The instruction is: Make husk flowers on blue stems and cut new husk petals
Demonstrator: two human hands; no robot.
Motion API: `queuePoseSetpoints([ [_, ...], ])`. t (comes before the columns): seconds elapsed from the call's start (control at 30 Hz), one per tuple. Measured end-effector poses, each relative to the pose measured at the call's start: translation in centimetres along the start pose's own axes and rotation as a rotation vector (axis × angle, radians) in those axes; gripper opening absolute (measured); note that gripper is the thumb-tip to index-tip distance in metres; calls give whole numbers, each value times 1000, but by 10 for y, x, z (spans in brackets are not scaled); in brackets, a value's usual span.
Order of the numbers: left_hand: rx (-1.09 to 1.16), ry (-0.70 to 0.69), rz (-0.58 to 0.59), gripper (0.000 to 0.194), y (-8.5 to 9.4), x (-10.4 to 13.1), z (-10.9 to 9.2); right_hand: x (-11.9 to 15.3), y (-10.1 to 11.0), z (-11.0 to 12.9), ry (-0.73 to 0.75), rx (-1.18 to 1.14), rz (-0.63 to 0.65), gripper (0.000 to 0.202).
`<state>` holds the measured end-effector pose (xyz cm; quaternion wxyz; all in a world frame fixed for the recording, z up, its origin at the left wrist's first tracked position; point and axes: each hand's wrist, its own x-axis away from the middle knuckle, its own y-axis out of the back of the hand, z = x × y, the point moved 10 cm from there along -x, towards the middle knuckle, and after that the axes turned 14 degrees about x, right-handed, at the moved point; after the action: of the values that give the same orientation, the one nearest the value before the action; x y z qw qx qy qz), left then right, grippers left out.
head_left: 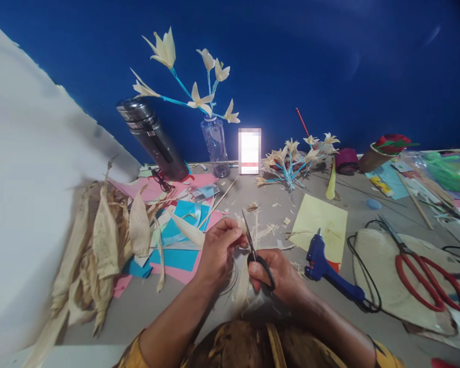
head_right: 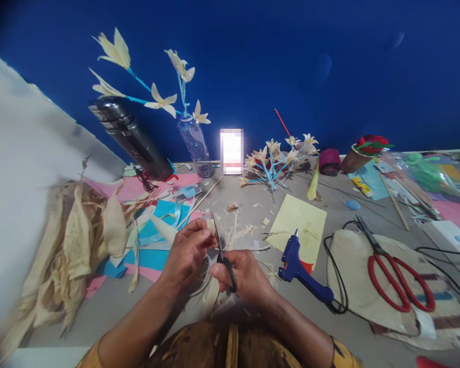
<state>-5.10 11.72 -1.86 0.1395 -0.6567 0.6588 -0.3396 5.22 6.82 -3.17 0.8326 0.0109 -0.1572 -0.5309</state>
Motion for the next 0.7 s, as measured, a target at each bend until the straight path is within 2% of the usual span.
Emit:
queuePoseSetpoints([
  [0.23,24,-2,-4,14,-2,0,-2,-2,1,-2,6,14,-25,58],
  [0.47,11,-3,-24,14,1,1,-9,1,-2,-3,-23,-21,10,60],
  [0.57,6,29,7,14,-2,0,-7,0,7,-3,0,-108,-84,55],
  [0.7,10,125,91,19,-11,1,2,-1,28,-11,-1,-244,-308,40],
])
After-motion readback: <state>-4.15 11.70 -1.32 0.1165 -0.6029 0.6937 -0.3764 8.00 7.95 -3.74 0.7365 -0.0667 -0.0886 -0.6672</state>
